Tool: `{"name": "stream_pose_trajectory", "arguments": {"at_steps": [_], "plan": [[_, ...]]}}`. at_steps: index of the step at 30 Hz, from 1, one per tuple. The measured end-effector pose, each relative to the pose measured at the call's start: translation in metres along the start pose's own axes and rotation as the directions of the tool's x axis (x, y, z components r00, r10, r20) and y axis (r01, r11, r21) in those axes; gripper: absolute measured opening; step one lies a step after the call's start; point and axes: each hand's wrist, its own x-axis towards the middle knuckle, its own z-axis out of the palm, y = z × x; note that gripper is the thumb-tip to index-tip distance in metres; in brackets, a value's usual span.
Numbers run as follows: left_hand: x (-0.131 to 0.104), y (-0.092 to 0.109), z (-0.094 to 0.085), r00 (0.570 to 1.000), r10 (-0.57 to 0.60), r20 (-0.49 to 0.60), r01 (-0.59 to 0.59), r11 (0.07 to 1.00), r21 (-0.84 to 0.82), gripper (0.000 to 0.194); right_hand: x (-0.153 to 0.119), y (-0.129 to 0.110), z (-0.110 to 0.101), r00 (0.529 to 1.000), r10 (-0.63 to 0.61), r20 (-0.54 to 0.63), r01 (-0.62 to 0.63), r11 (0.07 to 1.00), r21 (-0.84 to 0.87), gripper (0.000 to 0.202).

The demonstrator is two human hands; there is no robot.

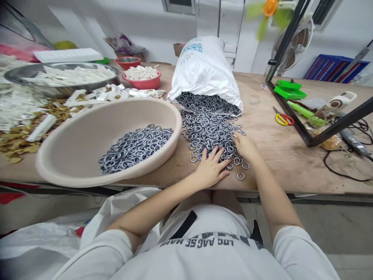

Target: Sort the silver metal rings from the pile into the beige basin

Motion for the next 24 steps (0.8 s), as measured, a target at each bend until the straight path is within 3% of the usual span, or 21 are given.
{"name": "stream_pose_trajectory", "arguments": {"at_steps": [4, 8, 12, 17, 24], "plan": [[-0.001, 0.004, -0.003, 1.000, -0.009, -0.023, 0.009, 1.000, -0.009, 0.045, 0.033, 0.018, -0.009, 0.996, 0.050, -0.080, -0.052, 0.998, -0.024, 0.048], [0.003, 0.012, -0.007, 0.995, 0.098, -0.009, -0.098, 0.995, 0.007, 0.041, 0.050, 0.031, 0.011, 0.997, 0.014, -0.070, -0.016, 0.999, -0.028, 0.048], [0.013, 0.025, -0.007, 0.984, 0.177, 0.022, -0.176, 0.983, -0.049, 0.045, 0.047, 0.038, 0.027, 0.997, -0.057, -0.043, 0.057, 0.998, -0.012, 0.049], [0.033, 0.040, 0.006, 0.977, 0.187, 0.098, -0.180, 0.981, -0.077, 0.061, 0.038, 0.039, 0.024, 0.995, -0.086, -0.054, 0.087, 0.996, 0.028, 0.047], [0.047, 0.035, 0.013, 0.980, 0.180, 0.086, -0.184, 0.982, 0.038, 0.045, 0.041, 0.044, 0.019, 0.991, -0.008, -0.135, 0.014, 0.999, 0.045, 0.044]]}}
